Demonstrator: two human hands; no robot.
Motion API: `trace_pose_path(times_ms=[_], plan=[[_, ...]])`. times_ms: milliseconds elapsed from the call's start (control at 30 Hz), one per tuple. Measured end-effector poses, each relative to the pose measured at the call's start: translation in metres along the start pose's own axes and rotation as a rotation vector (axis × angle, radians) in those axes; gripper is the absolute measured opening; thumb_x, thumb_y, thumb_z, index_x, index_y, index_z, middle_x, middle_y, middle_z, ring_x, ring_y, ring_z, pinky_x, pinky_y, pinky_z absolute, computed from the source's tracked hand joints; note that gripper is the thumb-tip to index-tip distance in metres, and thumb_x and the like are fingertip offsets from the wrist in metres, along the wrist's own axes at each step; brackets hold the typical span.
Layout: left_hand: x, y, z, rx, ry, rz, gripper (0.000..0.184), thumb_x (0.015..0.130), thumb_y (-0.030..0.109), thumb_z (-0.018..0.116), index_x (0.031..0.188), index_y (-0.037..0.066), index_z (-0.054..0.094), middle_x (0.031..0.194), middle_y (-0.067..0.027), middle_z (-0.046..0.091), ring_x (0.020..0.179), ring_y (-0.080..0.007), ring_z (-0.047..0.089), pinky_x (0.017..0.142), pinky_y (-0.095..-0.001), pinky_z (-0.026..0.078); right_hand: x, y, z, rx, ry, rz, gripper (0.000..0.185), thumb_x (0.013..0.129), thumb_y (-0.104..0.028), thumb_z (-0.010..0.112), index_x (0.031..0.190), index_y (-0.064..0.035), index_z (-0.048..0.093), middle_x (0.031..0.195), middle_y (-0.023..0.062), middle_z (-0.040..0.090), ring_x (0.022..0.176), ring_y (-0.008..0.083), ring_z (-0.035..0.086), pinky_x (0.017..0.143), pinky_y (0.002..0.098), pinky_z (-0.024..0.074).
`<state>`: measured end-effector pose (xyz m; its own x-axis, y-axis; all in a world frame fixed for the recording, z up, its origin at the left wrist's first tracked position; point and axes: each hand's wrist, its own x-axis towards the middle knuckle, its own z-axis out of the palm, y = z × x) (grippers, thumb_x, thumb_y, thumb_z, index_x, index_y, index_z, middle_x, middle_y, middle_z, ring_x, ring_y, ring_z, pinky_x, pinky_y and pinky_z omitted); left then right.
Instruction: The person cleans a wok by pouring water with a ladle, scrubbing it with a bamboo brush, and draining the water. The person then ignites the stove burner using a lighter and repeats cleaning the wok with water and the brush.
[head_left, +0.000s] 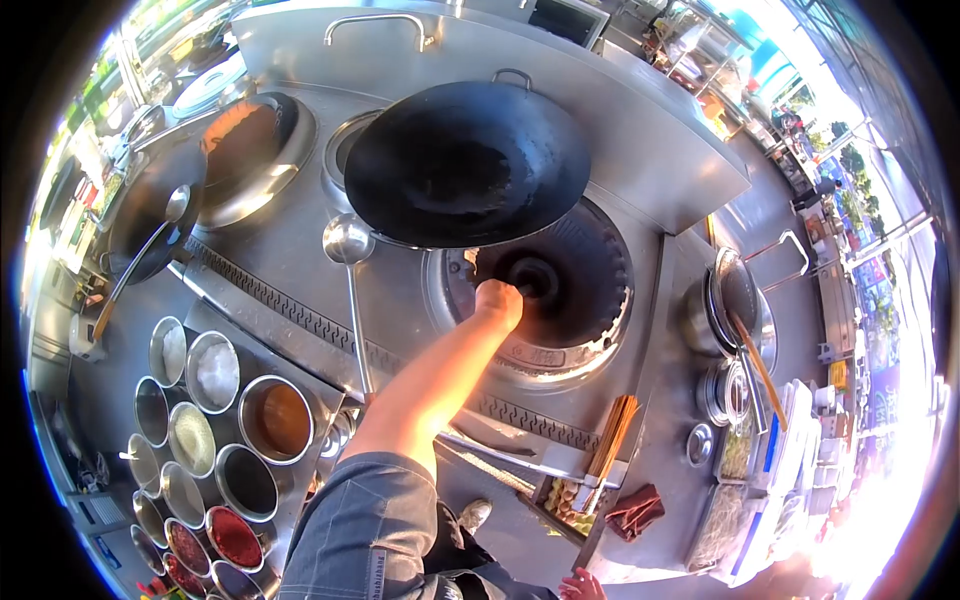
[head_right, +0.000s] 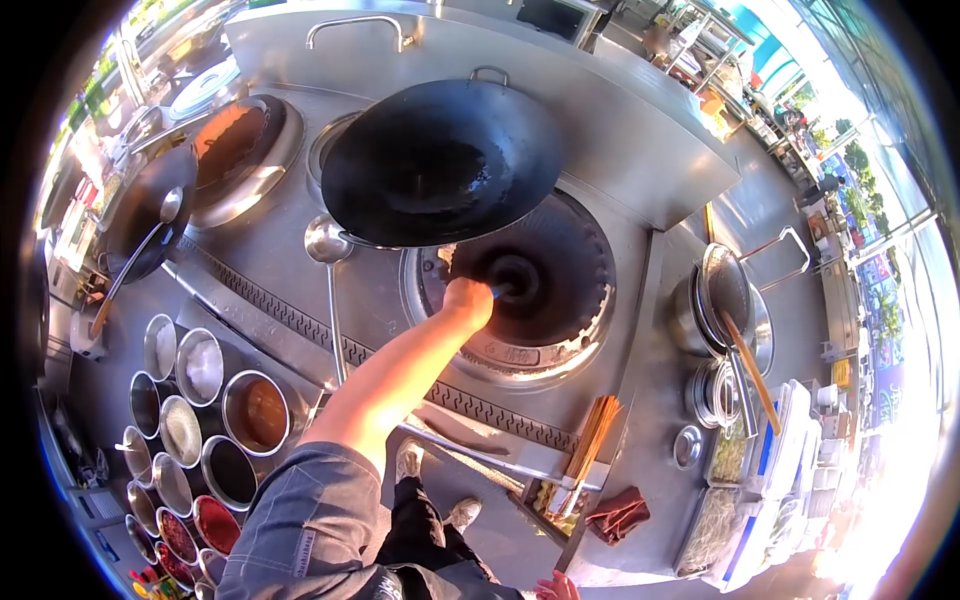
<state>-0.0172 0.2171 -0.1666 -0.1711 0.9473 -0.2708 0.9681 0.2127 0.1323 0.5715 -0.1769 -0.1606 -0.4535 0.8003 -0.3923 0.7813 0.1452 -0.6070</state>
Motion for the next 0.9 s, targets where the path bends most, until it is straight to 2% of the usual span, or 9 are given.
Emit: trace_pose_path(times_ms=[167,200,267,300,333,400,667,733,900], plan=[[-0.038,-0.005,-0.022,0.037,-0.014,-0.013,0.023,0.087,0.017,0.053,0.097,0.012,0.074,0.096,-0.0057,0.073,0.09,-0.02,0.071,0.066,-0.0373,0.054,0.016,-0.054,-0.013,0.869,0.103,0.589,0.026,0.096,-0.017,0.05,0.119,-0.0074,0.058,0.114,0.0046,0.063,0.096,0.0196,0.061,0.075,0.0324,0.0518],[-0.05,-0.007,-0.025,-0.002,0.038,-0.046,0.021,0.087,0.017,0.054,0.095,0.009,0.072,0.093,-0.0084,0.073,0.088,-0.0217,0.071,0.068,-0.0362,0.055,0.021,-0.047,-0.013,0.869,0.097,0.588,0.026,0.096,-0.017,0.05,0.119,-0.0074,0.058,0.114,0.0046,0.063,0.096,0.0196,0.061,0.075,0.0324,0.0518],[-0.06,-0.012,-0.027,-0.034,0.092,-0.078,0.019,0.086,0.017,0.055,0.092,0.006,0.07,0.09,-0.0112,0.073,0.085,-0.0233,0.071,0.071,-0.035,0.056,0.043,-0.05,-0.016,0.377,-0.014,0.228,0.031,0.099,-0.025,0.046,0.12,-0.0055,0.057,0.106,0.0044,0.065,0.09,0.0172,0.062,0.077,0.0322,0.0497],[-0.062,-0.013,-0.027,-0.048,0.103,-0.078,0.019,0.086,0.017,0.055,0.092,0.006,0.07,0.09,-0.0112,0.073,0.085,-0.0233,0.071,0.07,-0.0351,0.056,0.049,-0.065,-0.025,0.496,-0.045,0.351,0.039,0.101,-0.034,0.043,0.122,-0.0043,0.055,0.099,0.0045,0.067,0.085,0.0157,0.062,0.075,0.0301,0.0477],[-0.063,-0.014,-0.027,-0.063,0.118,-0.081,0.019,0.086,0.017,0.056,0.091,0.006,0.07,0.091,-0.0111,0.073,0.084,-0.0233,0.071,0.07,-0.0352,0.056,0.059,-0.072,-0.029,0.493,-0.047,0.349,0.039,0.101,-0.034,0.043,0.122,-0.0043,0.055,0.099,0.0045,0.067,0.085,0.0157,0.062,0.075,0.0301,0.0477],[-0.057,-0.014,-0.031,-0.052,0.09,-0.067,0.019,0.086,0.017,0.055,0.092,0.007,0.07,0.092,-0.0109,0.073,0.086,-0.0232,0.071,0.071,-0.0352,0.056,0.07,-0.076,-0.032,0.859,0.032,0.646,0.042,0.102,-0.041,0.04,0.119,-0.0062,0.057,0.096,0.0051,0.067,0.082,0.0149,0.062,0.073,0.0281,0.0462],[-0.013,-0.003,-0.028,0.123,-0.018,0.024,0.025,0.088,0.02,0.054,0.101,0.015,0.074,0.098,-0.0021,0.073,0.092,-0.0208,0.07,0.067,-0.0364,0.055,0.07,-0.07,-0.037,0.926,0.133,0.673,0.044,0.101,-0.043,0.044,0.118,-0.0041,0.054,0.099,0.0098,0.066,0.079,0.0153,0.063,0.067,0.0262,0.0488],[-0.011,-0.003,-0.028,0.12,-0.001,0.008,0.025,0.088,0.018,0.053,0.102,0.016,0.074,0.099,-0.0014,0.073,0.094,-0.0204,0.07,0.069,-0.0353,0.055,0.058,-0.06,-0.032,1.194,0.147,0.57,0.044,0.101,-0.042,0.044,0.121,-0.0037,0.052,0.102,0.0124,0.066,0.081,0.0164,0.063,0.068,0.0259,0.0496],[-0.019,-0.009,-0.028,0.105,-0.007,0.031,0.024,0.089,0.018,0.052,0.1,0.014,0.073,0.099,-0.003,0.073,0.093,-0.0207,0.07,0.069,-0.0355,0.055,0.049,-0.057,-0.027,1.054,0.145,0.616,0.046,0.101,-0.042,0.045,0.124,-0.0024,0.05,0.105,0.0139,0.064,0.085,0.0182,0.063,0.072,0.0286,0.0516]])
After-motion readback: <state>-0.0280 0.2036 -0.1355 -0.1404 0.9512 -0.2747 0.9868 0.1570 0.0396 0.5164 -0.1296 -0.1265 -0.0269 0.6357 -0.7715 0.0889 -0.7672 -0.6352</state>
